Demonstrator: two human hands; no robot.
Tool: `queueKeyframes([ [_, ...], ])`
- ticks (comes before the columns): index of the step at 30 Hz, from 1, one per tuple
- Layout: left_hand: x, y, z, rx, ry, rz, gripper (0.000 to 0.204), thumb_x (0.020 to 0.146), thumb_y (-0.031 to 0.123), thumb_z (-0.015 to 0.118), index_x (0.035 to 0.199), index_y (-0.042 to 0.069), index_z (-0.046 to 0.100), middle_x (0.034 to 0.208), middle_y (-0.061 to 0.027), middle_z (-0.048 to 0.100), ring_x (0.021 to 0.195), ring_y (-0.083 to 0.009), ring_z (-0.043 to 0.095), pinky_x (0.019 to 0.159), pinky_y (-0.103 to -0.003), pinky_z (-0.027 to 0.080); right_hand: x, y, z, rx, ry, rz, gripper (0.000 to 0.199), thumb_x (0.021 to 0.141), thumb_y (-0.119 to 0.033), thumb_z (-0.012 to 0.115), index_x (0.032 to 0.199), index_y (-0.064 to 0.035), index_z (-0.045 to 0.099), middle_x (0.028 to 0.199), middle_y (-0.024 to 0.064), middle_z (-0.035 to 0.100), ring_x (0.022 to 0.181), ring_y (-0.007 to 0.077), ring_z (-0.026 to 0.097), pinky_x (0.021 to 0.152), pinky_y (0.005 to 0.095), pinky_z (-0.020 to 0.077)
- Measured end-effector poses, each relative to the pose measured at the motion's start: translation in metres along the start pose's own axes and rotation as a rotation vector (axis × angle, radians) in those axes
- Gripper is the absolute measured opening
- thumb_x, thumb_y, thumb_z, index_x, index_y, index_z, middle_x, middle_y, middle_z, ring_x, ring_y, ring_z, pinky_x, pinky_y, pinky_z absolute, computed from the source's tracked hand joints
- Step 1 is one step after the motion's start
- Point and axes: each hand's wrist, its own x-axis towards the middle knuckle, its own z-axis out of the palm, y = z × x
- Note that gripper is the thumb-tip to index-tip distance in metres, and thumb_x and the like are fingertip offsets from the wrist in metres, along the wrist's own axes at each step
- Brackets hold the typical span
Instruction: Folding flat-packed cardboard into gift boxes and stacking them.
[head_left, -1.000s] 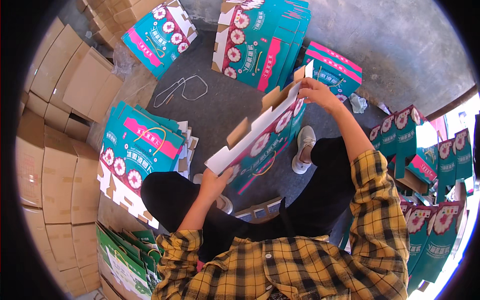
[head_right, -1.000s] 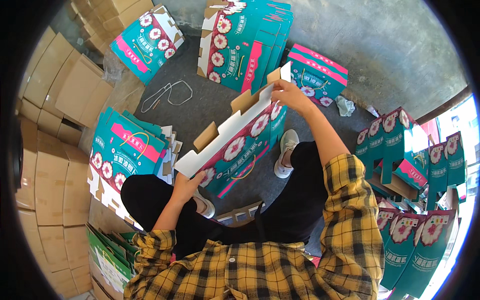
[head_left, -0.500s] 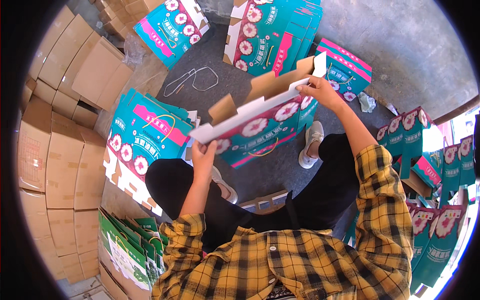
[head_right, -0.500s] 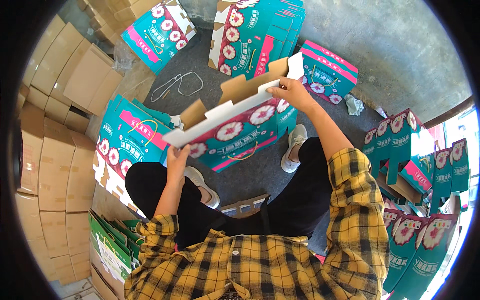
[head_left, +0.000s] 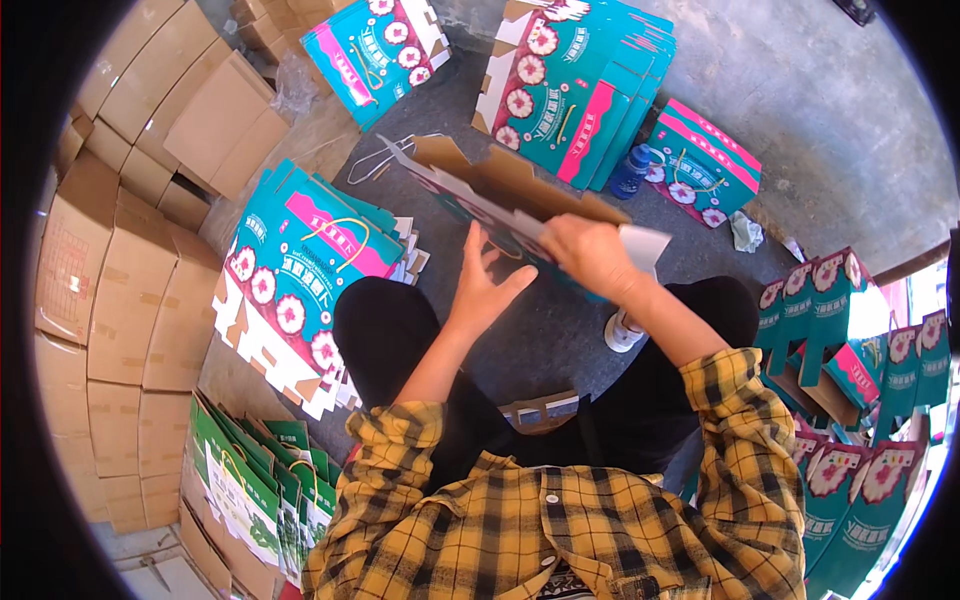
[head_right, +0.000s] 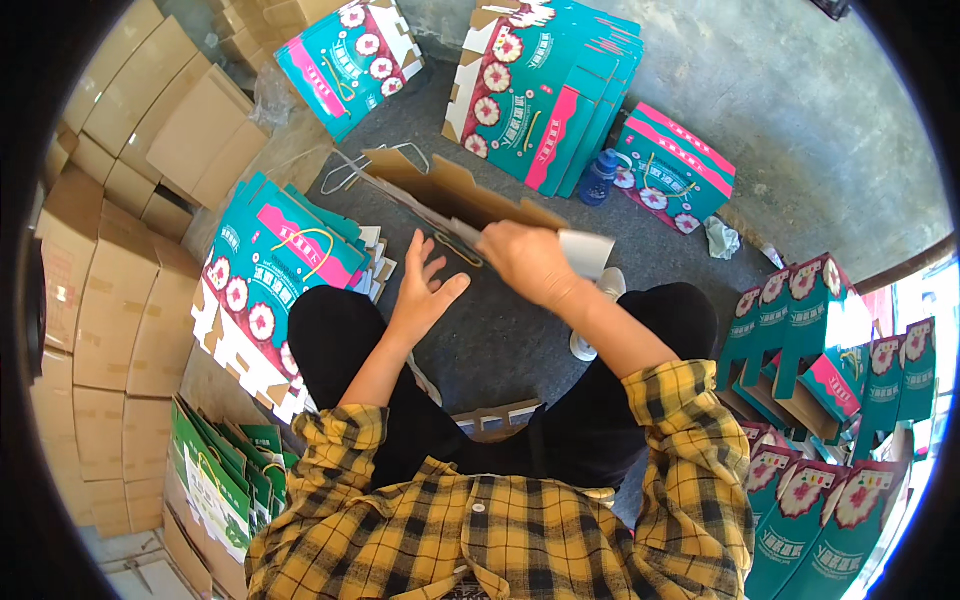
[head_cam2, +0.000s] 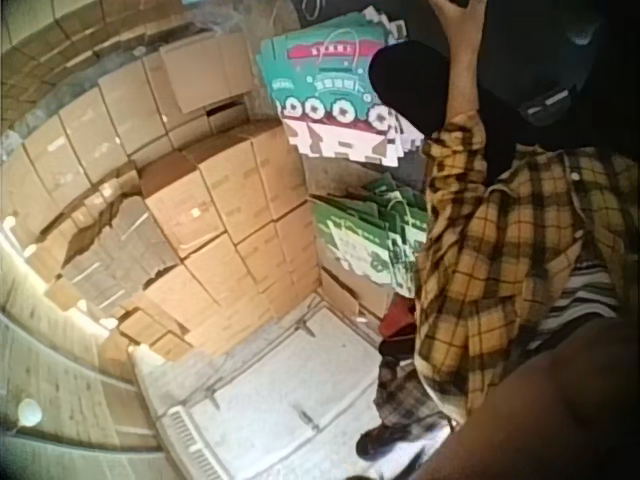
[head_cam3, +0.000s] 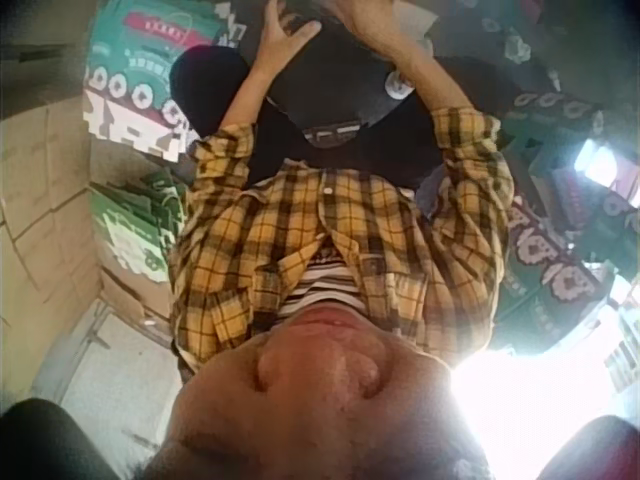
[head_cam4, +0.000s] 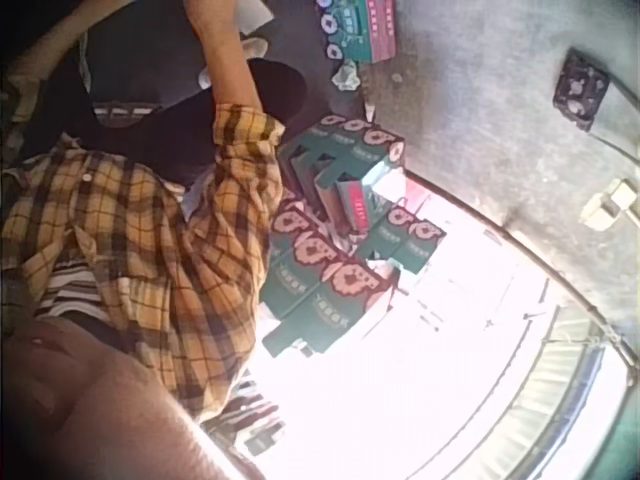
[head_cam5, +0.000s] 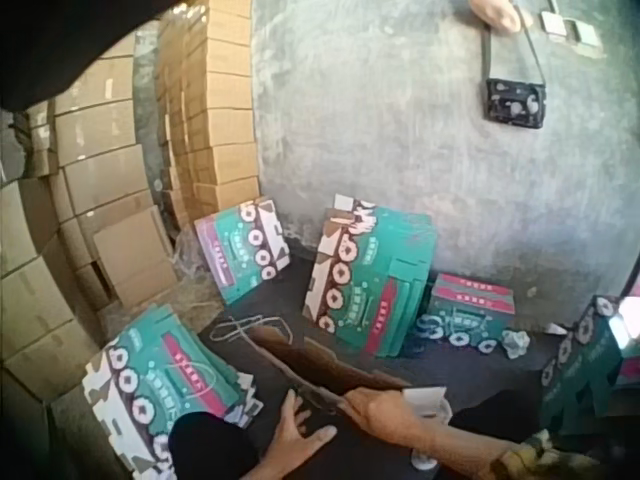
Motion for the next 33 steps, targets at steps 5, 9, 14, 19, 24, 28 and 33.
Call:
queueKeyframes([
  [5, 0.011, 0.002, 0.023, -0.063, 0.138, 0.097, 0.103, 0.080, 0.038, 0.073, 0.146, -0.009, 0.008, 0.146, -0.0270, 0.025, 0.129, -0.0344, 0.040, 0.106, -0.042, 0.036, -0.011, -0.033, 0.018, -0.026, -0.214, 0.087, 0.013, 0.085, -0.017, 0.059, 0.084, -0.0046, 0.054, 0.077, 0.0117, 0.063, 0.069, 0.0305, 0.065, 0.058, 0.0394, 0.0528],
  [9, 0.017, 0.002, 0.026, -0.241, 0.224, -0.032, 0.085, 0.087, 0.027, 0.064, 0.146, -0.007, 0.014, 0.144, -0.0245, 0.030, 0.128, -0.0308, 0.042, 0.105, -0.038, 0.036, -0.007, -0.036, 0.007, 0.065, -0.365, 0.113, 0.020, 0.084, -0.020, 0.062, 0.090, -0.0028, 0.055, 0.083, 0.0153, 0.061, 0.079, 0.0342, 0.063, 0.067, 0.0438, 0.0505],
  [14, 0.020, -0.008, 0.004, -0.325, 0.156, -0.160, 0.063, 0.083, 0.014, 0.056, 0.139, -0.004, 0.033, 0.131, -0.0181, 0.048, 0.122, -0.0249, 0.047, 0.102, -0.035, 0.037, 0.025, -0.016, -0.032, 0.023, -0.231, -0.055, 0.027, 0.082, -0.023, 0.066, 0.099, -0.0032, 0.058, 0.091, 0.0143, 0.061, 0.090, 0.0331, 0.060, 0.076, 0.0430, 0.0488],
  [19, 0.021, -0.010, -0.015, -0.221, 0.154, -0.279, 0.042, 0.081, 0.007, 0.052, 0.121, -0.004, 0.050, 0.111, -0.0134, 0.060, 0.098, -0.0206, 0.060, 0.084, -0.031, 0.047, 0.042, 0.022, -0.034, -0.071, -0.191, 0.242, 0.045, 0.077, -0.043, 0.068, 0.089, -0.0007, 0.062, 0.091, 0.0190, 0.063, 0.091, 0.0349, 0.061, 0.079, 0.0426, 0.0493],
  [24, 0.039, 0.015, -0.036, -0.279, 0.103, -0.566, 0.037, 0.082, 0.011, 0.055, 0.116, -0.003, 0.052, 0.101, -0.0134, 0.062, 0.086, -0.0210, 0.064, 0.073, -0.036, 0.053, 0.058, 0.031, -0.010, 0.157, -0.722, 0.287, 0.068, 0.078, -0.057, 0.058, 0.108, 0.0042, 0.063, 0.105, 0.0249, 0.065, 0.100, 0.0351, 0.063, 0.085, 0.0407, 0.0498],
  [28, 0.060, 0.014, -0.035, -0.093, 0.149, -0.544, 0.038, 0.080, 0.010, 0.055, 0.116, -0.002, 0.053, 0.101, -0.0143, 0.063, 0.086, -0.0225, 0.064, 0.072, -0.037, 0.053, 0.067, 0.007, 0.002, 0.624, -0.922, 0.565, 0.053, 0.081, -0.038, 0.052, 0.117, 0.0001, 0.060, 0.109, 0.0250, 0.064, 0.104, 0.0362, 0.062, 0.091, 0.0434, 0.0467],
  [33, 0.065, -0.028, -0.037, 0.034, 0.264, -0.205, 0.037, 0.076, 0.006, 0.055, 0.112, -0.002, 0.056, 0.100, -0.0133, 0.063, 0.089, -0.0234, 0.063, 0.076, -0.033, 0.050, 0.064, 0.009, 0.020, 0.216, -0.690, 0.281, 0.043, 0.084, -0.031, 0.049, 0.112, 0.0001, 0.060, 0.104, 0.0244, 0.064, 0.096, 0.0394, 0.063, 0.086, 0.0482, 0.0483],
])
